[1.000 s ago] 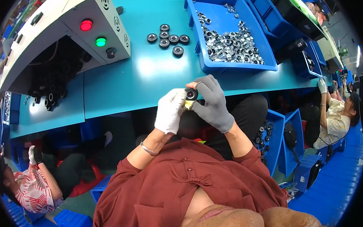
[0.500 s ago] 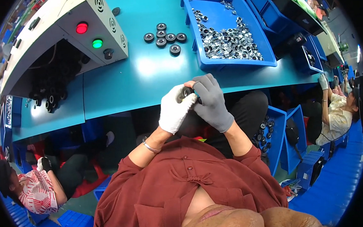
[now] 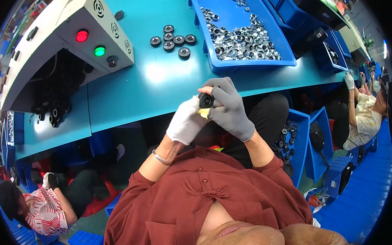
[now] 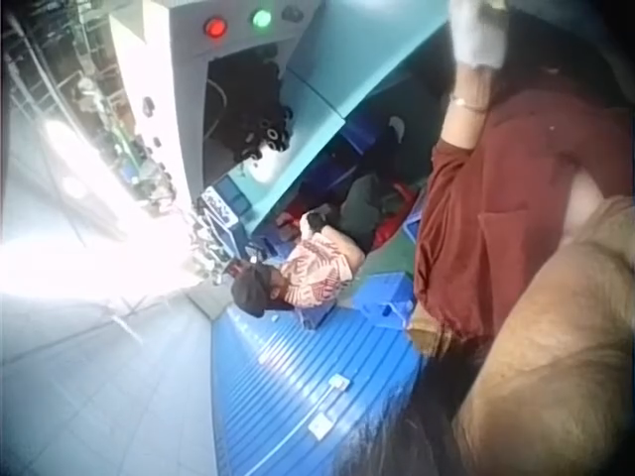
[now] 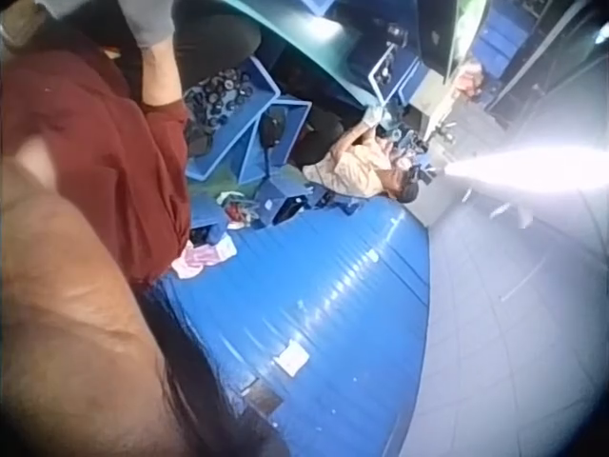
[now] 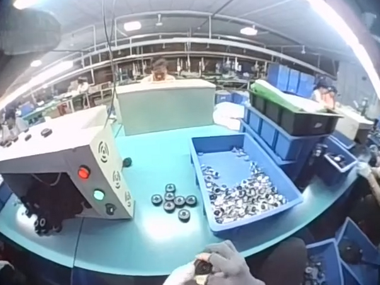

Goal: Assembling small metal bearings and components into circular housings at a factory workstation.

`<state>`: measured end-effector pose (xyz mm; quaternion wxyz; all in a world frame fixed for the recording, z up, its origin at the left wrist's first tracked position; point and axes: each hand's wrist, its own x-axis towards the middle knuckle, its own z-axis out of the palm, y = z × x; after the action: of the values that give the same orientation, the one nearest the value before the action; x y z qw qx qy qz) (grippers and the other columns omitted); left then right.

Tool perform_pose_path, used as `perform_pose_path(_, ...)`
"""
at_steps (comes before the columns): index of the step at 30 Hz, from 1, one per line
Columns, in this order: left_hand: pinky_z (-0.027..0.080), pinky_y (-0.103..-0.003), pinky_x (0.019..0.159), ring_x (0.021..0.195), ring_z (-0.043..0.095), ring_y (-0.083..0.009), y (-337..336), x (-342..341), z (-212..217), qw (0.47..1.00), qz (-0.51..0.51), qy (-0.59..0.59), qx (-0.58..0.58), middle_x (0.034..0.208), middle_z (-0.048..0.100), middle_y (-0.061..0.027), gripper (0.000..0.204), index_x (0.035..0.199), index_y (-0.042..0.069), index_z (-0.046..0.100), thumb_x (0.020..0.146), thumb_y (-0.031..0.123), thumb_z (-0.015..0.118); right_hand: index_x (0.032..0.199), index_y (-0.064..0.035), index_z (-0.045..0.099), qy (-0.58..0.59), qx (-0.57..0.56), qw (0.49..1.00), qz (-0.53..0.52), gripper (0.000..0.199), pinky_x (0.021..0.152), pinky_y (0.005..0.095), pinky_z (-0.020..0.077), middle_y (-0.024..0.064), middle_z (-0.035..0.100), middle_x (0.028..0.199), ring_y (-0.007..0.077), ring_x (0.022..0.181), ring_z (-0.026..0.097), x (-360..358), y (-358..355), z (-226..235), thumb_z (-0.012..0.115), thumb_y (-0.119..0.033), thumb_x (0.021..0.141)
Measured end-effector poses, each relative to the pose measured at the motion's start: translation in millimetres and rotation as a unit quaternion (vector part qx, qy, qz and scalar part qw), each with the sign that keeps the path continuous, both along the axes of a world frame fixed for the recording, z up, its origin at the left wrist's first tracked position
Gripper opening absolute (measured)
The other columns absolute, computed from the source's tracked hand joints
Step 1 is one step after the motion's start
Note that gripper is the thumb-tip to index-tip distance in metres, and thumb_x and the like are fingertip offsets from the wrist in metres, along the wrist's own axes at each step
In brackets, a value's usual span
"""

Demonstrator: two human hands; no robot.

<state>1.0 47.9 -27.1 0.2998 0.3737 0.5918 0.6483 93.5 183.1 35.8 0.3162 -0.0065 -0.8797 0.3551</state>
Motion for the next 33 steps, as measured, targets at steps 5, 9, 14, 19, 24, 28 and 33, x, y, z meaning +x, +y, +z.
perform_pose_path(5, 0.053, -0.03, 0.083, 0.094, 0.065, -0.0178, -2, -4, -3, 0.992, 0.007, 0.062, -0.105, 0.105, 0.066, -0.0059, 0.025, 0.118, 0.001, 0.06, 0.095, 0.009, 0.063, 0.107, -0.0016, 0.069, -0.059, 0.061, 0.996, -0.022, 0.039, 0.077, 0.0345, 0.048, 0.0103, 0.062, 0.106, 0.0261, 0.096, 0.056, 5, 1, 0, 0.078, -0.015, 0.072)
perform_pose_path(9, 0.051, -0.031, 0.089, 0.101, 0.062, -0.0168, -1, 4, 11, 0.884, -0.07, -0.447, 0.117, 0.111, 0.064, -0.0075, 0.027, 0.119, 0.001, 0.06, 0.103, 0.022, 0.057, 0.108, -0.001, 0.069, -0.041, -0.066, 0.997, -0.025, 0.038, 0.074, 0.0323, 0.0483, 0.0103, 0.062, 0.107, 0.0258, 0.096, 0.056, 4, -8, 0, 0.076, -0.01, 0.072)
perform_pose_path(14, 0.05, -0.033, 0.093, 0.104, 0.061, -0.0165, -1, 5, 17, 0.803, -0.073, -0.578, 0.128, 0.113, 0.064, -0.0095, 0.029, 0.119, -0.001, 0.06, 0.105, 0.023, 0.054, 0.121, -0.0017, 0.065, -0.117, 0.017, 0.993, -0.003, 0.046, 0.078, 0.0322, 0.0501, 0.0104, 0.06, 0.113, 0.026, 0.102, 0.057, 10, 5, -3, 0.073, -0.007, 0.077)
perform_pose_path(19, 0.048, -0.03, 0.085, 0.096, 0.059, -0.0131, 1, 0, 10, 0.964, 0.006, -0.256, 0.074, 0.11, 0.063, -0.0055, 0.035, 0.128, -0.003, 0.059, 0.103, 0.021, 0.059, 0.121, -0.001, 0.062, -0.04, -0.074, 0.993, -0.086, 0.045, 0.085, 0.037, 0.0514, 0.0133, 0.062, 0.107, 0.0289, 0.099, 0.061, 11, -6, 1, 0.072, -0.002, 0.077)
perform_pose_path(24, 0.051, -0.027, 0.073, 0.079, 0.06, -0.0139, 5, 10, 8, 0.902, 0.021, -0.422, 0.086, 0.105, 0.064, -0.0094, 0.035, 0.128, -0.005, 0.059, 0.102, 0.019, 0.06, 0.112, 0.0041, 0.064, -0.089, -0.351, 0.929, -0.076, 0.022, 0.081, 0.0252, 0.0517, 0.0062, 0.07, 0.098, 0.0086, 0.091, 0.064, 20, -14, -17, 0.061, 0.0, 0.091)
perform_pose_path(28, 0.055, -0.027, 0.067, 0.078, 0.066, -0.0153, 7, 8, 23, 0.946, 0.061, -0.316, 0.048, 0.101, 0.068, -0.0112, 0.032, 0.124, -0.006, 0.061, 0.101, 0.016, 0.06, 0.111, 0.0041, 0.065, -0.117, -0.354, 0.925, -0.071, 0.02, 0.082, 0.0247, 0.0513, 0.0063, 0.07, 0.098, 0.0082, 0.09, 0.063, 22, -9, -11, 0.06, -0.001, 0.091)
perform_pose_path(33, 0.054, -0.026, 0.065, 0.075, 0.065, -0.014, 7, 8, 16, 0.956, 0.075, -0.285, 0.008, 0.093, 0.069, -0.0095, 0.029, 0.119, -0.006, 0.064, 0.101, 0.016, 0.061, 0.11, 0.0039, 0.065, -0.095, -0.364, 0.924, -0.069, 0.02, 0.081, 0.0244, 0.0507, 0.0058, 0.069, 0.097, 0.0075, 0.089, 0.062, 21, -11, -13, 0.058, 0.0, 0.092)
